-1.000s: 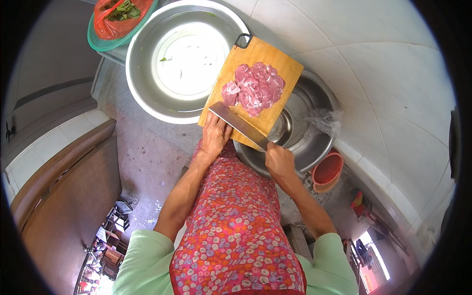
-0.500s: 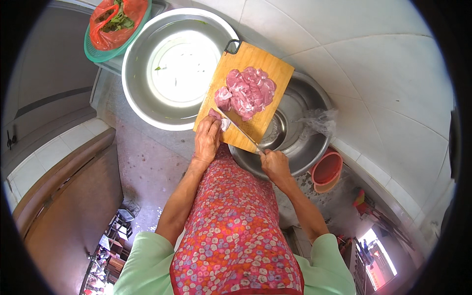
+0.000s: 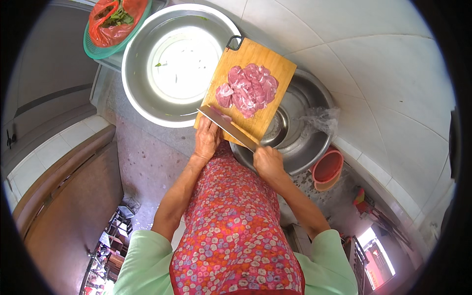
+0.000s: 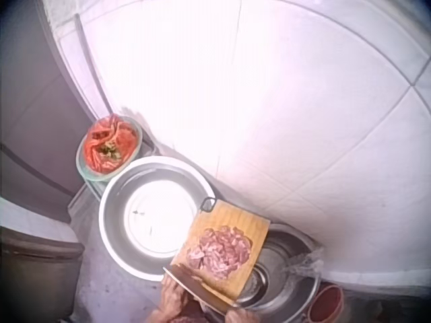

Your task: The person slices raw meat into thin pieces on a wooden cutting board using a knife. The sliced meat accumulates on the board as the person continues cutting.

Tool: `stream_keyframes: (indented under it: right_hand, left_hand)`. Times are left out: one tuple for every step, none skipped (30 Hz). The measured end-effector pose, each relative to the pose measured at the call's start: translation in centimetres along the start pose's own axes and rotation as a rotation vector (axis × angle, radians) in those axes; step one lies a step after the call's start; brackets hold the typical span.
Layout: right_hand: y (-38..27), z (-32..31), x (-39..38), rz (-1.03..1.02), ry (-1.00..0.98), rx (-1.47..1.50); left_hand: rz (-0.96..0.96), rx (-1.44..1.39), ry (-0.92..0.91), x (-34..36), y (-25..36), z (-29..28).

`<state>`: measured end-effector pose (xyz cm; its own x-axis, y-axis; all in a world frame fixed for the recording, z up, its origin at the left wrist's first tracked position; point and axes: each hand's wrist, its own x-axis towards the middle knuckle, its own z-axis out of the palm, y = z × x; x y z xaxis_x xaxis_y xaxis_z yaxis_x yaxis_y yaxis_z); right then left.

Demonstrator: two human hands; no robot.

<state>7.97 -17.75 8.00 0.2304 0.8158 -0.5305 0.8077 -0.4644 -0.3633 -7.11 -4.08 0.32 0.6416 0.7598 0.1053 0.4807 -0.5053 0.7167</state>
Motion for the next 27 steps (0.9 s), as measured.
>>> stream_keyframes:
  right_hand:
    - [-0.6,0.3,0.5,-0.031,0.061,0.006]
    - [-0.8,0.4,0.8,-0.062,0.123,0.012]
    - [-0.9,0.4,0.9,-0.058,0.116,0.037]
    - [-1.0,0.3,1.0,-0.056,0.113,0.065]
    - [-1.1,0.2,1.2,-0.055,0.109,0.092]
    - [-1.2,-0.3,1.1,0.025,-0.01,0.071]
    - [-1.1,-1.0,0.8,0.109,-0.132,0.048]
    - [-1.0,-1.4,0.5,0.193,-0.256,0.025]
    - [-0.8,-1.6,0.5,0.21,-0.302,0.013]
    - [-0.7,-1.7,0.6,0.228,-0.35,0.003]
    - [-0.7,-1.8,0.7,0.247,-0.398,-0.007]
    - [-0.8,-1.0,0.8,0.207,-0.315,0.003]
    - [-1.3,0.0,1.3,0.164,-0.229,0.012]
    - [-1.7,0.6,1.6,0.121,-0.143,0.021]
    - [-1.8,0.8,1.6,0.119,-0.133,0.036]
    - [-2.1,0.7,1.9,0.114,-0.119,0.05]
    - [-2.2,0.5,2.1,0.11,-0.105,0.063]
    - [-1.7,0.3,2.1,0.127,-0.166,0.077]
    - [-1.2,0.0,1.8,0.163,-0.218,0.061]
    - [-0.8,-0.4,1.4,0.199,-0.27,0.044]
    - [-0.4,-0.6,0.8,0.235,-0.323,0.027]
    - [0.1,0.3,-0.2,0.144,-0.118,0.017]
    - [0.1,1.2,0.3,0.133,-0.129,0.052]
    - [-0.4,2.1,1.5,0.123,-0.139,0.087]
    - [-0.9,2.5,2.9,0.117,-0.142,0.119]
    - [-2.1,2.5,4.3,0.096,-0.098,0.116]
    - [-3.3,2.0,5.7,0.07,-0.051,0.112]
  left_hand:
    - [0.007,0.015,0.006,0.0,-0.1,0.0]
    - [0.014,0.029,0.011,-0.1,-0.1,0.0]
    - [0.021,0.043,0.017,-0.2,-0.1,0.1]
    - [0.025,0.044,0.027,-0.2,-0.1,0.1]
    - [0.028,0.044,0.036,-0.2,0.1,0.1]
    - [0.03,0.044,0.047,-0.2,0.1,0.2]
    - [0.014,0.04,0.042,-0.3,0.0,0.3]
    - [-0.003,0.035,0.037,-0.4,-0.2,0.4]
    - [-0.02,0.031,0.032,-0.5,-0.3,0.6]
    - [-0.013,0.015,0.023,-0.3,-0.2,0.5]
    - [-0.006,-0.001,0.013,-0.2,-0.1,0.3]
    - [0.003,-0.017,0.004,-0.1,0.0,0.3]
    - [0.009,-0.016,0.013,0.1,0.0,0.3]
    - [0.017,-0.014,0.023,0.2,0.0,0.2]
    - [0.025,-0.012,0.032,0.3,0.0,0.2]
    - [0.024,0.004,0.034,0.2,-0.2,0.2]
    - [0.023,0.02,0.036,-0.1,-0.3,0.4]
    - [0.021,0.036,0.038,-0.3,-0.5,0.5]
    - [0.007,0.029,0.021,-0.5,-0.7,0.6]
    - [-0.009,0.022,0.005,-0.6,-0.9,0.7]
    - [-0.024,0.015,-0.011,-0.8,-1.0,0.8]
    - [-0.024,0.002,-0.011,-1.2,-1.3,0.9]
    - [-0.02,-0.012,-0.009,-1.2,-1.6,1.2]
    - [-0.015,-0.025,-0.006,-1.3,-1.8,1.4]
    - [0.012,-0.023,0.015,-0.9,-1.6,1.4]
    - [0.034,-0.019,0.035,-0.5,-1.1,1.0]
    - [0.059,-0.01,0.061,-0.2,-0.7,0.6]
